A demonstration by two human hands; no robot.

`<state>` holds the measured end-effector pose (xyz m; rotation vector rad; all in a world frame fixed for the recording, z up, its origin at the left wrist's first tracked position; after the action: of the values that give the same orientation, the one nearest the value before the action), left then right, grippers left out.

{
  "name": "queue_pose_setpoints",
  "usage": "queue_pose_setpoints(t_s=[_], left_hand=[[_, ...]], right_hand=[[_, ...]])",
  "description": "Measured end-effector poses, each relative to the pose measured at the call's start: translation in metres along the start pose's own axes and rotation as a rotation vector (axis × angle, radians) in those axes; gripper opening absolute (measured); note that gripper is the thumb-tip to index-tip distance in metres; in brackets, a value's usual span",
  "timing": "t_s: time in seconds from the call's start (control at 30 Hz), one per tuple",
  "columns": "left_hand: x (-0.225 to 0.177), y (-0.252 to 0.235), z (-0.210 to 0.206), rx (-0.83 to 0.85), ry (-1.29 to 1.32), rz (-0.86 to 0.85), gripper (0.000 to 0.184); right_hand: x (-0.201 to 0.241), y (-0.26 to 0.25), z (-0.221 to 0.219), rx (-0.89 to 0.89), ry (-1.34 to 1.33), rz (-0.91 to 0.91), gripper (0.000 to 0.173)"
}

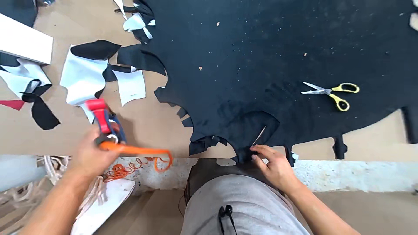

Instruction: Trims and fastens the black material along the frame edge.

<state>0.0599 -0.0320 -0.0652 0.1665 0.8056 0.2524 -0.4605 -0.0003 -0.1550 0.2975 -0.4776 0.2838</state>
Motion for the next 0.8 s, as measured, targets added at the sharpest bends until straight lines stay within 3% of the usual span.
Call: queue_pose_setpoints(t_s=[0.1,0.23,0.3,0.37,0.43,0.5,0.6,0.67,0.8], left_hand=[[-0.087,0.051,-0.045,-0.105,0.495,-0.132,0.052],[-0.196,0.075,-0.171,-0.058,0.871,-0.148,0.049],[-0.235,0.076,-0.234,-0.055,0.899,-0.128,0.053],[-0.267,0.071,-0.279,-0.030,0.774,-0.110,0.050],[-0.295,0.068,-0.298,0.035,0.563,-0.254,0.041],[-0.288,0.062,-0.302,0.053,0.309,-0.371,0.039],[-0.196,0.019,-0.301,-0.068,0.093,-0.173,0.047],[-0.146,-0.014,-0.321,-0.034,-0.030,-0.086,0.057],[-0.123,-0.038,-0.356,0.039,-0.255,-0.113,0.063]], right_hand=[[0.033,-0.019,0.019,-0.010,-0.097,0.119,0.040],[0.086,-0.034,0.039,0.156,-0.227,0.304,0.080],[0.073,-0.037,0.046,0.125,-0.297,0.251,0.072],[0.033,-0.035,0.062,-0.088,-0.381,0.164,0.056],[-0.005,-0.029,0.074,-0.223,-0.400,0.149,0.045],[-0.040,-0.030,0.073,-0.202,-0.355,0.100,0.041],[-0.063,-0.046,0.066,-0.095,-0.507,0.056,0.040],[-0.067,-0.054,0.054,-0.063,-0.555,0.062,0.040],[-0.069,-0.062,0.025,-0.024,-0.412,0.006,0.048]])
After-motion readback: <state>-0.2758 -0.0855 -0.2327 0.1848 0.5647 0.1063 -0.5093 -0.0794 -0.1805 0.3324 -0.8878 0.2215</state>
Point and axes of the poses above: each hand's wrist, its own y-axis away from the middle knuckle, its own z-axis out of the back of the hand, x = y × z, the point moved 10 cm from there along -y, towards the middle knuckle, and after that the axes turned 15 degrees about y, right-handed, at the moved point
